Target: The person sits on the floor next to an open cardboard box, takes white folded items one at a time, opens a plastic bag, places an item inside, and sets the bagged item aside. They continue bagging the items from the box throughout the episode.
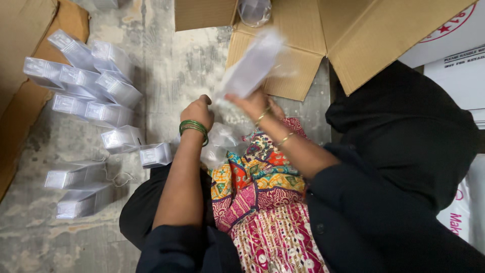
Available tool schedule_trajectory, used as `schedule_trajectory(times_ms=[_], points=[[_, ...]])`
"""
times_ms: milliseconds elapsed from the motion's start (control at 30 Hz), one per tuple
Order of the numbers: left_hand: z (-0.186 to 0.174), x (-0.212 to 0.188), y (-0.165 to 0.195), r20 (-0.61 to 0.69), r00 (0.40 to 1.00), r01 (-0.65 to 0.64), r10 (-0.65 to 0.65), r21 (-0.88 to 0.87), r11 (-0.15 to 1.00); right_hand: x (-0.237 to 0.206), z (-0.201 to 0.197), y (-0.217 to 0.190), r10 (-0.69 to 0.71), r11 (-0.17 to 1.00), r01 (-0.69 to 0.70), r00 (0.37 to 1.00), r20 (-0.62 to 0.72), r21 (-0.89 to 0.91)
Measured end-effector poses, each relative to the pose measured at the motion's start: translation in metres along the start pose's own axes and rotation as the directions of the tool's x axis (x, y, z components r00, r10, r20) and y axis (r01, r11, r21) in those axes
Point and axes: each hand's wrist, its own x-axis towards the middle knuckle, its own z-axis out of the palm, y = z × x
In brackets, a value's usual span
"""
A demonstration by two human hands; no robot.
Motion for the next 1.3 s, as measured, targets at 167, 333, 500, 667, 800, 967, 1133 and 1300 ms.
schedule_trajectory(times_ms=[167, 333, 500, 667, 800, 967, 1133, 1300], points=[[-0.009, -0.003, 0.008, 0.002, 1.000, -0.015, 0.015, -0.045, 0.999, 0.049, -0.076, 0.008, -0.105, 0.974, 0.168, 0.931, -0.350, 0.154], [-0.009, -0.007, 0.015, 0.004, 1.000, -0.003, 0.003, -0.058, 0.998, 0.065, -0.145, -0.017, 0.128, 0.983, -0.164, 0.940, -0.317, -0.088], [-0.007, -0.008, 0.017, 0.022, 1.000, -0.005, 0.007, -0.082, 0.997, 0.120, -0.152, -0.052, 0.043, 0.844, -0.226, 0.933, -0.358, -0.487], [-0.006, -0.006, 0.016, 0.034, 0.999, -0.006, 0.009, -0.091, 0.996, 0.198, -0.107, -0.049, 0.061, 0.875, -0.237, 0.919, -0.389, -0.422], [0.002, -0.005, 0.016, 0.084, 0.996, 0.009, 0.003, -0.140, 0.990, 0.214, -0.094, -0.043, 0.133, 0.911, -0.281, 0.893, -0.430, -0.302], [0.040, -0.011, 0.047, 0.210, 0.956, -0.169, 0.206, -0.182, 0.969, 0.117, -0.045, -0.064, -0.506, 0.847, 0.356, 0.768, -0.394, -0.395], [0.084, -0.041, 0.069, 0.094, 0.895, -0.415, 0.436, -0.185, 0.891, 0.001, 0.054, -0.111, -0.566, 0.736, 0.635, 0.387, 0.728, 0.235], [0.089, -0.057, 0.034, -0.030, 0.893, -0.447, 0.448, -0.163, 0.880, -0.031, 0.107, -0.140, -0.415, 0.774, 0.606, 0.269, 0.869, 0.182]])
